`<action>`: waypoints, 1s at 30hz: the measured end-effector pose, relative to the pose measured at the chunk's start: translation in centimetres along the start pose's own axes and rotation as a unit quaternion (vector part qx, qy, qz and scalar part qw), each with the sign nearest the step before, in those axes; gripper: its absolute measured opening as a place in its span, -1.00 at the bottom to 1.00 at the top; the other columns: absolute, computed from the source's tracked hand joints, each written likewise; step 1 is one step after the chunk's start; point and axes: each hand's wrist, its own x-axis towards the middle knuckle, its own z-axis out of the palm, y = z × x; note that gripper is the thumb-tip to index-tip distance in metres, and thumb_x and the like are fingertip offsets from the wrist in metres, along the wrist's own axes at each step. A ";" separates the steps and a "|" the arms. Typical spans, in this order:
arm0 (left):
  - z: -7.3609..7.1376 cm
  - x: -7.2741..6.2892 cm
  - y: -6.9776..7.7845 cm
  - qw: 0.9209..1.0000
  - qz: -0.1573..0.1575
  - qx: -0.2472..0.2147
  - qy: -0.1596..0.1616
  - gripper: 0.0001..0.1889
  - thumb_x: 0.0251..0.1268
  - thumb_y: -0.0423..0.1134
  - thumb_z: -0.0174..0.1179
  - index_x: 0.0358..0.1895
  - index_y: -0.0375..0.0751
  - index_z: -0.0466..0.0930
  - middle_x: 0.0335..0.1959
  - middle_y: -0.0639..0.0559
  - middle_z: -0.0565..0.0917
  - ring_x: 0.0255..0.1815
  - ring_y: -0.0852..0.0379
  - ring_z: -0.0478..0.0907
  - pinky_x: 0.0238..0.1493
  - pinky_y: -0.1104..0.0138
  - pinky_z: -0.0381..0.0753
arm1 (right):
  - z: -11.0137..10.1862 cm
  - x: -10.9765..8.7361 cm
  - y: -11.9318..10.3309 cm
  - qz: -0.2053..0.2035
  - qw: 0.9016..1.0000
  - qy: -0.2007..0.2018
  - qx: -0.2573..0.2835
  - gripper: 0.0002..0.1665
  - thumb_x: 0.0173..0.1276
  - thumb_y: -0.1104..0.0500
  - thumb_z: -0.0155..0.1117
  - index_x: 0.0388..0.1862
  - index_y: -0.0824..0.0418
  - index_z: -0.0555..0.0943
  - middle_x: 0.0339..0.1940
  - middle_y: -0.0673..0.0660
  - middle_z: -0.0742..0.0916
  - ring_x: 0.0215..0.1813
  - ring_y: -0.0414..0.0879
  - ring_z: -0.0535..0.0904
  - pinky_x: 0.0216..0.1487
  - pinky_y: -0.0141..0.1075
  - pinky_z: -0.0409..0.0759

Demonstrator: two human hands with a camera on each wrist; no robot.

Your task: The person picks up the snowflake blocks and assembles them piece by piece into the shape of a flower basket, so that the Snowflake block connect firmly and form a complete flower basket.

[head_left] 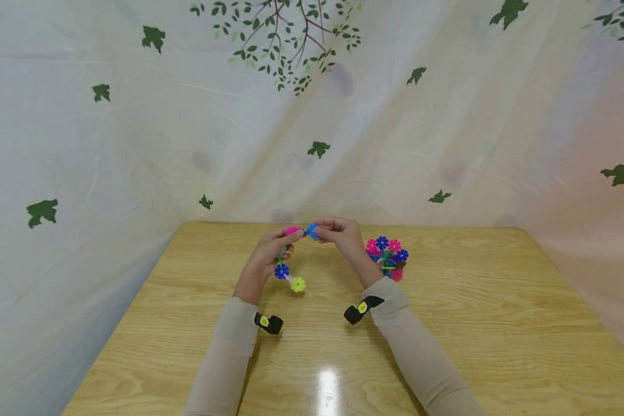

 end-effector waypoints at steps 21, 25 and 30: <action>0.5 0.1 -0.7 0.999 0.000 0.035 0.032 -0.62 0.33 -0.13 0.39 0.11 -0.27 0.70 -0.31 0.11 0.60 -0.44 0.28 0.44 -0.53 0.50 0.36 | -0.3 0.1 0.8 0.007 1.000 -0.012 0.017 -0.68 0.34 0.44 0.36 0.00 0.66 0.62 -0.46 -0.08 0.78 -0.43 -0.24 0.72 -0.30 -0.40 0.74; 0.3 0.0 -0.6 0.999 -0.002 0.041 0.027 -0.61 0.34 -0.11 0.39 0.12 -0.27 0.69 -0.35 0.11 0.59 -0.45 0.26 0.42 -0.53 0.50 0.36 | -0.4 0.2 0.9 0.013 1.000 -0.022 0.015 -0.67 0.35 0.43 0.36 0.02 0.64 0.62 -0.44 -0.06 0.78 -0.41 -0.24 0.72 -0.27 -0.38 0.75; -0.1 -0.1 -0.4 0.999 -0.001 0.045 0.015 -0.58 0.35 -0.10 0.38 0.16 -0.27 0.68 -0.33 0.09 0.57 -0.44 0.25 0.41 -0.50 0.49 0.38 | -0.4 0.2 0.7 0.020 0.999 -0.034 0.007 -0.69 0.37 0.41 0.34 0.03 0.59 0.63 -0.40 -0.04 0.78 -0.40 -0.22 0.72 -0.22 -0.34 0.77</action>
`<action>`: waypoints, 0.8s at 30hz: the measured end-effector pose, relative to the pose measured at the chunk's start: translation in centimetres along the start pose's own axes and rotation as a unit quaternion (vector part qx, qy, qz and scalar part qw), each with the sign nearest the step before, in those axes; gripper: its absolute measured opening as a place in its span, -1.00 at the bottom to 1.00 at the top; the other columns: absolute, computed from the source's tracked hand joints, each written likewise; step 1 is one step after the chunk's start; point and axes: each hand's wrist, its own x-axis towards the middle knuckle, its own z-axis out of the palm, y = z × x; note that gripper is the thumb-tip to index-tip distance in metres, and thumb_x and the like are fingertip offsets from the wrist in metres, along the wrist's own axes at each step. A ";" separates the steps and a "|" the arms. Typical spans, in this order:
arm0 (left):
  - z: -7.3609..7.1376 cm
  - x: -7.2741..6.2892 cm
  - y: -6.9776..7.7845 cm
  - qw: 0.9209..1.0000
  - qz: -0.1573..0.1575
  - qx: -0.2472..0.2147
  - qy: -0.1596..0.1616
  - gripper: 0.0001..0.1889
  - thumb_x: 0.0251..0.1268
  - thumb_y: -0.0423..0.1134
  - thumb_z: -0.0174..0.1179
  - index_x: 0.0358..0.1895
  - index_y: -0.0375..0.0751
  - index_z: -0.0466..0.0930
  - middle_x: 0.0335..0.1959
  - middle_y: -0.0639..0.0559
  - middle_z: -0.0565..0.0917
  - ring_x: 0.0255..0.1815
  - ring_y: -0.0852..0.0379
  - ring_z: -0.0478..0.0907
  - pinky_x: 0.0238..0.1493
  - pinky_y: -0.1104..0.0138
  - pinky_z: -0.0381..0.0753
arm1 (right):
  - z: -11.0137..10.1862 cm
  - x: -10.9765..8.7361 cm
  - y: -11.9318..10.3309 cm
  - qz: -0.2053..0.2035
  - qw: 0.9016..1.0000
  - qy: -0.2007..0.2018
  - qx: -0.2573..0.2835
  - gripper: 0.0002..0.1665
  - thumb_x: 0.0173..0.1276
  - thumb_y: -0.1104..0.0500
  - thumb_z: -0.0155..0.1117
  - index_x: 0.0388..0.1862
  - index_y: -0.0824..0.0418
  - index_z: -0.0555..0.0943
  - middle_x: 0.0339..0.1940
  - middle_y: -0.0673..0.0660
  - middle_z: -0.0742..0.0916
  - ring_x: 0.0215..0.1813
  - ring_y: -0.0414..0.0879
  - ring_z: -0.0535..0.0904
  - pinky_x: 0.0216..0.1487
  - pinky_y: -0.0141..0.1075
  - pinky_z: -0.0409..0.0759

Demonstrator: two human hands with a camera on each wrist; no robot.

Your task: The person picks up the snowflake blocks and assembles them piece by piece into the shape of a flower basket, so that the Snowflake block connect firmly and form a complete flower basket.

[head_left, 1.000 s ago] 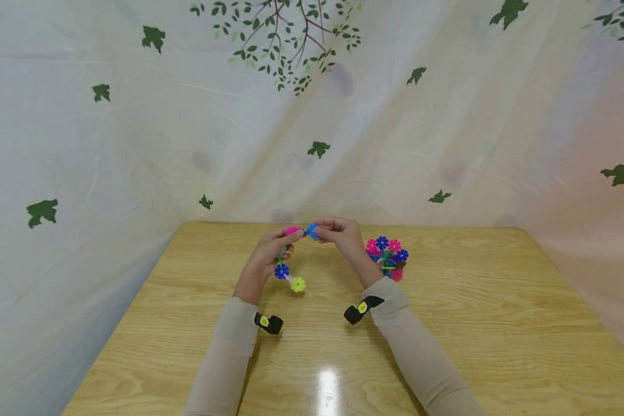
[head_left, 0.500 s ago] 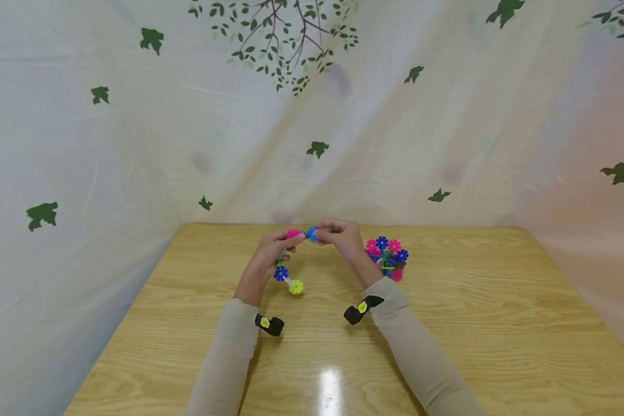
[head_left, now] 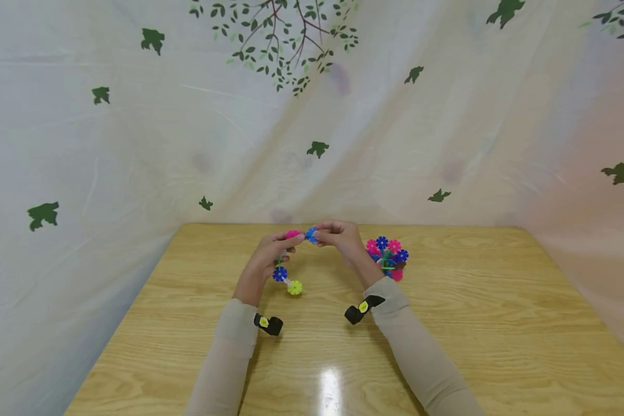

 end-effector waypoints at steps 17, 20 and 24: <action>-0.7 -0.1 0.2 0.996 0.006 0.052 -0.067 -0.58 0.42 -0.15 0.31 0.26 -0.20 0.62 -0.18 0.15 0.64 -0.27 0.20 0.52 -0.37 0.47 0.47 | -1.1 -0.3 -1.1 0.054 0.990 -0.092 -0.097 -0.68 0.43 0.30 0.33 0.06 0.48 0.64 -0.38 -0.02 0.79 -0.32 -0.16 0.75 0.19 0.31 0.58; -0.7 -0.1 0.2 0.995 0.013 0.054 -0.079 -0.56 0.44 -0.16 0.27 0.31 -0.23 0.57 -0.13 0.15 0.70 -0.21 0.19 0.57 -0.24 0.43 0.53 | -1.1 -0.2 -1.1 0.052 0.992 -0.078 -0.090 -0.70 0.42 0.32 0.33 0.05 0.50 0.64 -0.40 -0.03 0.78 -0.34 -0.17 0.74 0.19 0.28 0.60; -1.0 0.0 0.1 0.993 0.017 0.067 -0.092 -0.53 0.44 -0.20 0.27 0.33 -0.30 0.52 0.08 -0.06 0.76 -0.07 0.14 0.63 0.04 0.27 0.60 | -1.4 -0.2 -1.3 0.043 0.995 -0.046 -0.076 -0.70 0.42 0.35 0.32 0.05 0.54 0.63 -0.42 -0.05 0.77 -0.34 -0.19 0.73 0.03 0.02 0.75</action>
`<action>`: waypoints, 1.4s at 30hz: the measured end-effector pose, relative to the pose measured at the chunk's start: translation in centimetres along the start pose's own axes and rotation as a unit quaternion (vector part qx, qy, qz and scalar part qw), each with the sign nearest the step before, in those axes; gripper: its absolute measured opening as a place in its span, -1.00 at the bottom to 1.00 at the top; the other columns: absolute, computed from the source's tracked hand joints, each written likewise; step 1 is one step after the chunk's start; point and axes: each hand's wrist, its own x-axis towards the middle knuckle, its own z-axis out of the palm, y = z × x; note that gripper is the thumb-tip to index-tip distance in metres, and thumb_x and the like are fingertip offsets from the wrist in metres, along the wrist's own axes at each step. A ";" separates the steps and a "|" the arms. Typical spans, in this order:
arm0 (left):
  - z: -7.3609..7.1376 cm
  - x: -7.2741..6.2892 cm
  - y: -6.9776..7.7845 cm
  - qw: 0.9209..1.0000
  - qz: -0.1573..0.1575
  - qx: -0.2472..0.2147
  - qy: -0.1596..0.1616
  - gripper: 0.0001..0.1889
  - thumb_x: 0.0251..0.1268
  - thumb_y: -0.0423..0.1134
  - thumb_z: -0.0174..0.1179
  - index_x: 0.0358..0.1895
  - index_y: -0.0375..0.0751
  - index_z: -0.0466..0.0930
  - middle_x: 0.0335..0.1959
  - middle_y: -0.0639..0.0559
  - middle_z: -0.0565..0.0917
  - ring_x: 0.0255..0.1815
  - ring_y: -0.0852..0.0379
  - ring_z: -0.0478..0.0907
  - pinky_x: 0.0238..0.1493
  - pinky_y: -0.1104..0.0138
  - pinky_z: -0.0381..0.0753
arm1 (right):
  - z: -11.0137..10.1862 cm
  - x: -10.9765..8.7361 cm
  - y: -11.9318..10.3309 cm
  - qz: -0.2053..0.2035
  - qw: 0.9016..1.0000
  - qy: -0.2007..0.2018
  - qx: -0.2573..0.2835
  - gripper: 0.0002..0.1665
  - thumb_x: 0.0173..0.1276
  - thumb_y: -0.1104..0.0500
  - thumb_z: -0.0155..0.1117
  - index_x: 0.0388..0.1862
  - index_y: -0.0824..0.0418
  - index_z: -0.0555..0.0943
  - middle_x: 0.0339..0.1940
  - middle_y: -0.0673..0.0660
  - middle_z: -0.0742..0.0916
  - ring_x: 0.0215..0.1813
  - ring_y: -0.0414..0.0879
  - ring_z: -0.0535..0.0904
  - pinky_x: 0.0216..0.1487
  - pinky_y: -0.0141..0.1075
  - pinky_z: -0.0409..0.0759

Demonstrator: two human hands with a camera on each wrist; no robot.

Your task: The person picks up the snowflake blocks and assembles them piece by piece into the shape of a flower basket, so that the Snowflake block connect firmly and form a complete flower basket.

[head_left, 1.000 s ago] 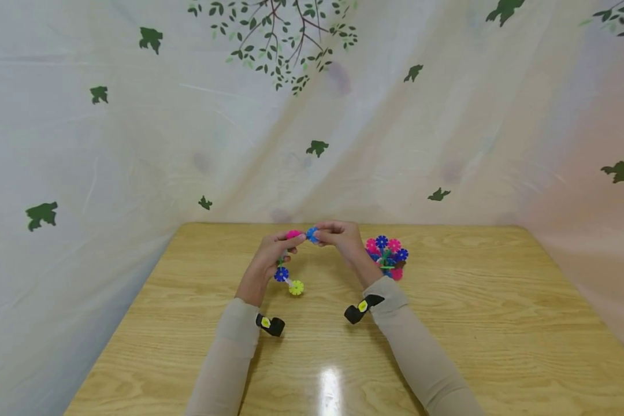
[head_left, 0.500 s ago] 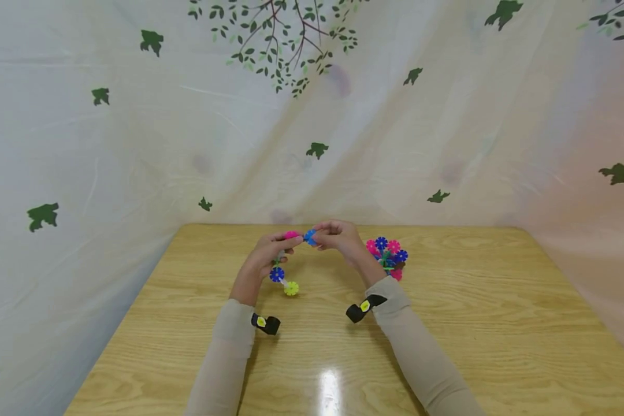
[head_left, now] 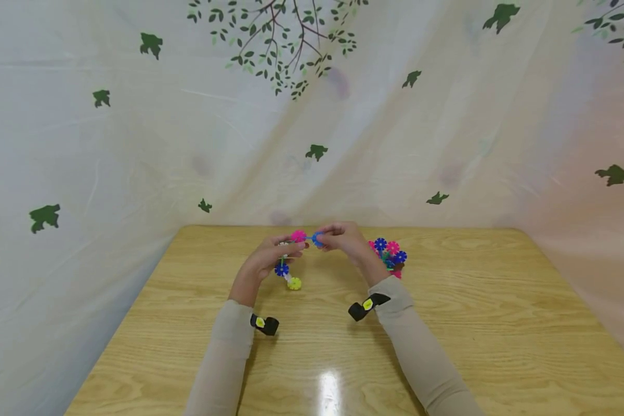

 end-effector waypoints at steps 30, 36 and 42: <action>0.9 0.0 0.2 0.995 0.002 -0.064 0.080 -0.54 0.41 -0.42 0.25 0.29 -0.59 0.45 0.01 -0.20 0.75 -0.01 0.03 0.76 0.14 0.27 0.70 | -3.3 -1.7 -2.1 0.007 0.985 0.116 0.128 -0.57 0.50 0.39 0.18 0.28 0.57 0.46 -0.35 -0.02 0.77 -0.30 -0.21 0.77 -0.15 -0.41 0.75; 1.7 -0.8 1.3 0.990 0.028 -0.109 0.087 -0.65 0.43 -0.43 0.23 0.18 -0.57 0.54 -0.37 0.09 0.78 -0.34 0.24 0.77 -0.19 0.42 0.76 | -4.7 -2.1 -3.8 0.019 0.995 0.057 0.080 -0.56 0.53 0.37 0.15 0.31 0.56 0.43 -0.30 -0.01 0.80 -0.23 -0.21 0.79 -0.02 -0.33 0.75; 2.8 -0.4 1.9 0.980 0.048 -0.181 0.070 -0.72 0.45 -0.49 0.17 0.14 -0.55 0.55 -0.34 0.06 0.79 -0.30 0.22 0.77 -0.13 0.42 0.76 | -7.0 -2.5 -5.2 0.024 0.999 -0.011 0.027 -0.57 0.57 0.36 0.10 0.32 0.53 0.41 -0.16 0.06 0.82 -0.14 -0.16 0.80 0.12 -0.19 0.72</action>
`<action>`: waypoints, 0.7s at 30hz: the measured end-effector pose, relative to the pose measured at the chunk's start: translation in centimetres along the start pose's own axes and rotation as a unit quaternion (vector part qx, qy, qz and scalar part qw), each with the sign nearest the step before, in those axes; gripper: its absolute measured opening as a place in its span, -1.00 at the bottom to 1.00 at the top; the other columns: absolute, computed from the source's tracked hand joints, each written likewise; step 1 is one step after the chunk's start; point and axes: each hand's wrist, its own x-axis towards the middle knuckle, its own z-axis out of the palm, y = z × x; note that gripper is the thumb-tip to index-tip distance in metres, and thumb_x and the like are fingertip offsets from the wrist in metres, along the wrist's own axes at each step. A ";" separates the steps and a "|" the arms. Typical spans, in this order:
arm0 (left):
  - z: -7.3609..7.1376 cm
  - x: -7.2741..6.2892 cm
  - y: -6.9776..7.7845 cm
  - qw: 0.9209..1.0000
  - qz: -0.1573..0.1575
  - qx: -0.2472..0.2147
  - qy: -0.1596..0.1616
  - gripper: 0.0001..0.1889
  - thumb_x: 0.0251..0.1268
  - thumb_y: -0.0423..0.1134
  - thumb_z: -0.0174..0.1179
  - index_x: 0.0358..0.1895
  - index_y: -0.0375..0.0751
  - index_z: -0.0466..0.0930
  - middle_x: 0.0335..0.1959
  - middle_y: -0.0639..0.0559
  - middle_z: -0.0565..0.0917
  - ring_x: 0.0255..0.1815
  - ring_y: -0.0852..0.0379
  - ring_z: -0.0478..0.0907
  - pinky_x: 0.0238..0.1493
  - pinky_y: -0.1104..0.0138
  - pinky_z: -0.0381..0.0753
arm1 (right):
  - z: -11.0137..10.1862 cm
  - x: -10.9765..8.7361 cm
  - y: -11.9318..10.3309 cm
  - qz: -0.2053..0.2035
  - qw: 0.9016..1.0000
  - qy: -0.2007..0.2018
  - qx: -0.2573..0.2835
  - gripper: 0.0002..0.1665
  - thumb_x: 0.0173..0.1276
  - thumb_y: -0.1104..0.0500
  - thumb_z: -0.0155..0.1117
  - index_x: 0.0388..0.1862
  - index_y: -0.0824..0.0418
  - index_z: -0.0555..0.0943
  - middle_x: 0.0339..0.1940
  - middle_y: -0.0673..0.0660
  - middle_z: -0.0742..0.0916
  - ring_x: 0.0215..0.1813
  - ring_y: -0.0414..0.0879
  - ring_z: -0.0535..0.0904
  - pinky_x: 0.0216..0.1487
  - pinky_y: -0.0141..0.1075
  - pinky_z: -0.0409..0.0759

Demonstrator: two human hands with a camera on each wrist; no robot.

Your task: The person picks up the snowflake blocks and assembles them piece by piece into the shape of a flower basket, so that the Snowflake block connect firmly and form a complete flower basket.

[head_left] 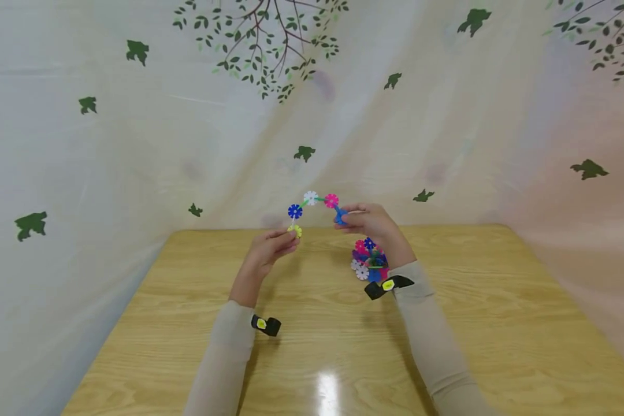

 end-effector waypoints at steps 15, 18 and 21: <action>7.1 2.3 -2.6 0.998 0.000 0.052 -0.041 -0.79 0.40 -0.45 0.24 0.02 -0.48 0.65 -0.12 -0.19 0.78 -0.17 0.15 0.75 -0.06 0.40 0.75 | -7.9 -3.5 -1.9 0.047 0.996 -0.036 -0.066 -0.70 0.50 0.44 0.14 0.16 0.47 0.42 -0.08 0.15 0.81 0.02 -0.07 0.77 0.22 -0.20 0.68; 8.3 2.6 -3.3 0.997 -0.004 0.072 -0.041 -0.73 0.41 -0.45 0.24 0.10 -0.51 0.62 0.06 -0.37 0.71 -0.18 0.16 0.75 0.04 0.32 0.74 | -9.0 -4.4 -1.7 0.051 0.995 -0.030 -0.076 -0.76 0.48 0.45 0.17 0.08 0.49 0.47 -0.15 0.12 0.82 -0.06 -0.10 0.78 0.10 -0.27 0.73; 9.3 2.9 -3.8 0.994 -0.008 0.097 -0.043 -0.69 0.42 -0.45 0.23 0.14 -0.54 0.60 0.14 -0.45 0.65 -0.17 0.15 0.75 0.20 0.15 0.68 | -10.0 -5.1 -1.4 0.063 0.995 -0.021 -0.079 -0.82 0.45 0.46 0.19 -0.01 0.47 0.51 -0.24 0.07 0.82 -0.10 -0.09 0.79 -0.01 -0.31 0.75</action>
